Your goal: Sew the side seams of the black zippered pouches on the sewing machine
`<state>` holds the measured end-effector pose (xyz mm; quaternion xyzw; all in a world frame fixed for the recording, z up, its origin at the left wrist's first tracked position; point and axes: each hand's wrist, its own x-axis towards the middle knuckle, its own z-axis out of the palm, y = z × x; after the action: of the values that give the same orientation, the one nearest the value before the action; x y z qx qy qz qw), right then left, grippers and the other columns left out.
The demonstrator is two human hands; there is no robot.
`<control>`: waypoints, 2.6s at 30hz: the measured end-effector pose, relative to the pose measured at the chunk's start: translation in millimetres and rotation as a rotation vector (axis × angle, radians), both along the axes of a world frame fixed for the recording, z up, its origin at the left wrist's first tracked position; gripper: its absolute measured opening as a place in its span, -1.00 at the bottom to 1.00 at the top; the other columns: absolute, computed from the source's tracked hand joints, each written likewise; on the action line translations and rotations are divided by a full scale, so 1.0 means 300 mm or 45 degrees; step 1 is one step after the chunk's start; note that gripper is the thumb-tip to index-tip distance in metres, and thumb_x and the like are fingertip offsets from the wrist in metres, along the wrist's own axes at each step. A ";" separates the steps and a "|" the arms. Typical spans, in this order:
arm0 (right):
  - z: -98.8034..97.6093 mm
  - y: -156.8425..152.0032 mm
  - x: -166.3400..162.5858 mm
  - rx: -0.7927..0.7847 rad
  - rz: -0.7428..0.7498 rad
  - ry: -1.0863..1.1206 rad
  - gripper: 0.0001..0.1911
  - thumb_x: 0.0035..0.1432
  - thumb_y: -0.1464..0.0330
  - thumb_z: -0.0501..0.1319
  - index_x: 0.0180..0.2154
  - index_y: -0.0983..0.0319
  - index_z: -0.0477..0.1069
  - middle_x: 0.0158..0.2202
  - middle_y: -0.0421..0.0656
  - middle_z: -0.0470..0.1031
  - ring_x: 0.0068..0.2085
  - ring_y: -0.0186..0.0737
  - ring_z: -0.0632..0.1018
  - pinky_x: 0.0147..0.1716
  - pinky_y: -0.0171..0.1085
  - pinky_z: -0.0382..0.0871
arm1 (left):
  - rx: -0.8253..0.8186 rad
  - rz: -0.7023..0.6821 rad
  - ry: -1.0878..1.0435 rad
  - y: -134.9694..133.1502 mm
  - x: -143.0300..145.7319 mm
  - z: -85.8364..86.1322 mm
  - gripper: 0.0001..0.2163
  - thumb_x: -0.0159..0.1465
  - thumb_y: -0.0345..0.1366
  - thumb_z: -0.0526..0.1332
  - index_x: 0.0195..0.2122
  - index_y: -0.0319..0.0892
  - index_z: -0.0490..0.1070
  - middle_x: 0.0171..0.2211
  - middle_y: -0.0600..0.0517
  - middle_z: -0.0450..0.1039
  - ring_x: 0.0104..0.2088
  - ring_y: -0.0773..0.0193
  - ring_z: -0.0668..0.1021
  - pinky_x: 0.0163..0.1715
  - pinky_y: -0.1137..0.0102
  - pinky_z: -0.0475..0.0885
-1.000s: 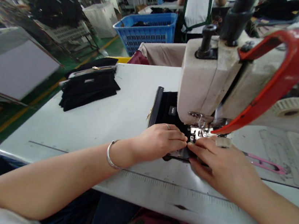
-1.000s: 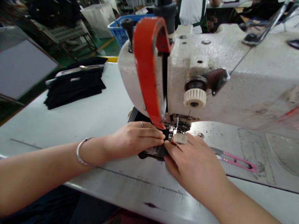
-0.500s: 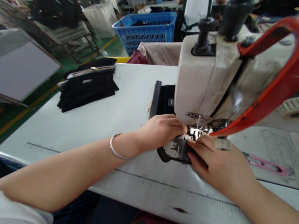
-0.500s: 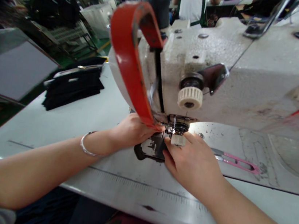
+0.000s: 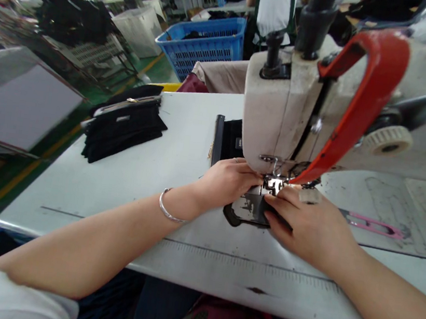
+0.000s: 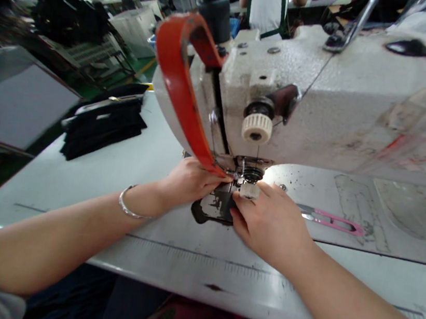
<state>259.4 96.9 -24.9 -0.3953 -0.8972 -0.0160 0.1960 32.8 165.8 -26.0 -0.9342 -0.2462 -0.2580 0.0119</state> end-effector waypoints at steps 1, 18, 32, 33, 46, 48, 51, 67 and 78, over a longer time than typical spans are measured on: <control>0.000 -0.002 0.001 0.015 0.003 0.001 -0.73 0.34 0.32 0.14 -0.08 0.30 0.54 -0.10 0.00 0.57 -0.15 0.02 0.55 -0.22 -0.04 0.42 | -0.032 0.033 0.023 -0.006 0.003 0.012 -0.82 0.40 -0.44 0.18 -0.21 -0.19 0.60 -0.22 0.02 0.64 -0.17 0.23 0.64 -0.07 0.34 0.58; -0.009 -0.026 0.044 0.079 0.260 0.114 -0.65 0.21 0.59 0.09 -0.04 0.33 0.51 0.00 -0.04 0.60 -0.14 -0.04 0.59 -0.17 -0.04 0.47 | -0.206 0.057 0.120 -0.177 -0.020 0.024 -0.71 0.44 -0.47 0.07 0.15 -0.27 0.40 0.14 -0.14 0.49 0.21 0.17 0.49 0.22 0.17 0.48; -0.018 -0.013 0.038 -0.088 0.158 0.094 -0.52 0.16 0.60 0.08 0.11 0.39 0.43 0.08 0.09 0.52 -0.01 0.10 0.55 -0.08 0.06 0.52 | -0.217 -0.025 0.233 -0.121 -0.022 0.086 -0.71 0.49 -0.33 0.06 0.11 -0.33 0.44 0.08 -0.16 0.53 0.13 0.12 0.53 0.20 0.17 0.47; -0.013 -0.011 0.045 -0.115 0.176 0.132 -0.57 0.20 0.58 0.09 0.09 0.37 0.45 0.06 0.07 0.53 -0.04 0.06 0.56 -0.10 0.02 0.52 | -0.267 -0.024 0.247 -0.152 -0.018 0.105 -0.69 0.48 -0.25 0.09 0.13 -0.31 0.42 0.09 -0.15 0.52 0.11 0.10 0.53 0.18 0.15 0.47; 0.000 0.005 0.068 -0.098 0.352 0.115 -0.69 0.26 0.52 0.17 -0.02 0.22 0.54 -0.04 -0.07 0.56 -0.15 -0.05 0.50 -0.19 -0.08 0.40 | -0.480 0.156 0.022 -0.315 -0.005 0.074 -0.81 0.38 -0.36 0.25 -0.01 -0.25 0.47 -0.02 -0.10 0.47 -0.02 0.14 0.48 0.07 0.21 0.48; 0.004 -0.003 0.061 -0.083 0.328 0.061 -0.71 0.27 0.50 0.16 -0.01 0.22 0.52 -0.03 -0.06 0.55 -0.14 -0.01 0.50 -0.19 -0.04 0.39 | -0.428 0.116 0.039 -0.319 -0.006 0.070 -0.79 0.38 -0.37 0.24 0.02 -0.28 0.45 0.05 -0.13 0.47 0.07 0.12 0.48 0.16 0.20 0.44; 0.004 -0.014 0.053 -0.078 0.314 0.080 -0.74 0.29 0.50 0.13 -0.05 0.26 0.51 -0.03 -0.05 0.56 -0.13 -0.01 0.51 -0.17 -0.03 0.40 | -0.353 0.068 0.108 -0.327 -0.005 0.066 -0.74 0.40 -0.39 0.21 0.09 -0.33 0.40 0.09 -0.15 0.48 0.14 0.13 0.48 0.21 0.23 0.42; -0.003 -0.014 0.034 -0.042 0.081 -0.069 -0.64 0.23 0.50 0.13 0.06 0.33 0.44 -0.11 0.03 0.51 -0.17 0.01 0.48 -0.25 -0.08 0.40 | -0.245 0.035 0.037 -0.182 0.000 0.030 -0.76 0.39 -0.34 0.21 0.04 -0.27 0.47 0.05 -0.10 0.56 0.05 0.14 0.58 0.12 0.19 0.54; -0.017 -0.008 0.025 -0.065 0.026 0.021 -0.59 0.24 0.54 0.10 0.11 0.33 0.38 -0.01 0.06 0.50 -0.08 0.05 0.50 -0.15 -0.06 0.45 | -0.199 0.045 0.036 -0.123 -0.002 0.016 -0.75 0.37 -0.26 0.26 0.01 -0.27 0.49 -0.03 -0.08 0.59 0.00 0.12 0.59 0.09 0.21 0.54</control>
<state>266.9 94.5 -30.0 -0.3910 -0.8998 0.0122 0.1932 32.3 128.9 -21.1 -0.9313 -0.2817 -0.2246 -0.0531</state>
